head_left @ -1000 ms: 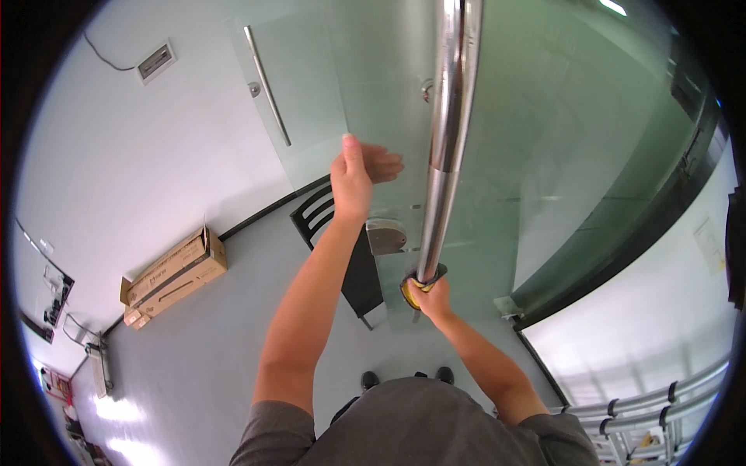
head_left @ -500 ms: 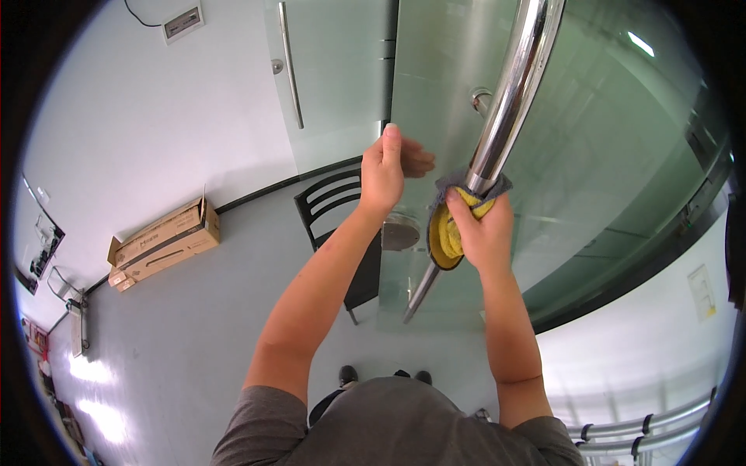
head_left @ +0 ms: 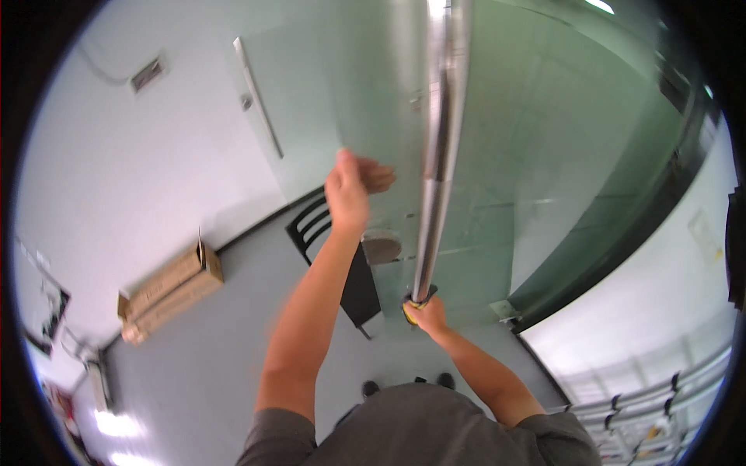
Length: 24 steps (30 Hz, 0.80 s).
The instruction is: Cleaning a glass door and its handle using a cloth.
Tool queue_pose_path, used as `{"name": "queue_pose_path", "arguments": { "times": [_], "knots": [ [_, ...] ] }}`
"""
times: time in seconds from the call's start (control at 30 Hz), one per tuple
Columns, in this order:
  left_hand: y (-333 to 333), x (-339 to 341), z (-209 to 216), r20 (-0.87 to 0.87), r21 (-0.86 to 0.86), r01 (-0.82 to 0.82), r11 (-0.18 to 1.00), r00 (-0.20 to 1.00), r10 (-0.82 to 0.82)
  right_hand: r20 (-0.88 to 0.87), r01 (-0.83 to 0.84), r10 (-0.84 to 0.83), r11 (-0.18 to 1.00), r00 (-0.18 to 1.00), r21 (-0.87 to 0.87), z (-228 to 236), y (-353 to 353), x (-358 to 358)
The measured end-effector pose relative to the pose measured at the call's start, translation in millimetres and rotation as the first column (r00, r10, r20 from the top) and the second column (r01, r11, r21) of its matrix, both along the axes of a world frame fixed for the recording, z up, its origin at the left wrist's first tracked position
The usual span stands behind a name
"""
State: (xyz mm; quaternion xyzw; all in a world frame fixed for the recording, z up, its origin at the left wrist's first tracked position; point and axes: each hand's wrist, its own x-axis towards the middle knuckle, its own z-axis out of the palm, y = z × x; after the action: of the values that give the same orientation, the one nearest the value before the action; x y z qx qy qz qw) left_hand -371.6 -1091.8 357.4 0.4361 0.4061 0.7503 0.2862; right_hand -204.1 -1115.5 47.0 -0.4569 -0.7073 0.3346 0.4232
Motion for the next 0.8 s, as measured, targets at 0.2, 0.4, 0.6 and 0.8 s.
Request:
{"name": "queue_pose_path", "arguments": {
  "times": [0.2,0.4,0.6,0.8],
  "knots": [
    [2.4,12.3,0.6,-0.023,-0.009,-0.083,0.997,0.996,0.082,0.017,0.043,-0.043,0.999,0.999,-0.01,-14.2,9.9,8.1],
    [6.0,15.2,1.6,-0.035,-0.001,-0.077,0.997,0.996,0.077,-0.13,-0.014,0.015,1.0,0.991,0.008,102.6,1.3,20.7],
    [2.5,14.5,5.4,-0.018,-0.014,-0.112,0.994,0.994,0.111,-0.349,0.032,0.04,0.98,0.936,0.196,174.7,1.9,29.9],
    [4.5,21.7,6.8,-0.079,-0.01,-0.19,0.982,0.979,0.189,-0.602,0.414,-0.13,0.835,0.788,0.362,224.7,35.5,30.0]
  ]
}}
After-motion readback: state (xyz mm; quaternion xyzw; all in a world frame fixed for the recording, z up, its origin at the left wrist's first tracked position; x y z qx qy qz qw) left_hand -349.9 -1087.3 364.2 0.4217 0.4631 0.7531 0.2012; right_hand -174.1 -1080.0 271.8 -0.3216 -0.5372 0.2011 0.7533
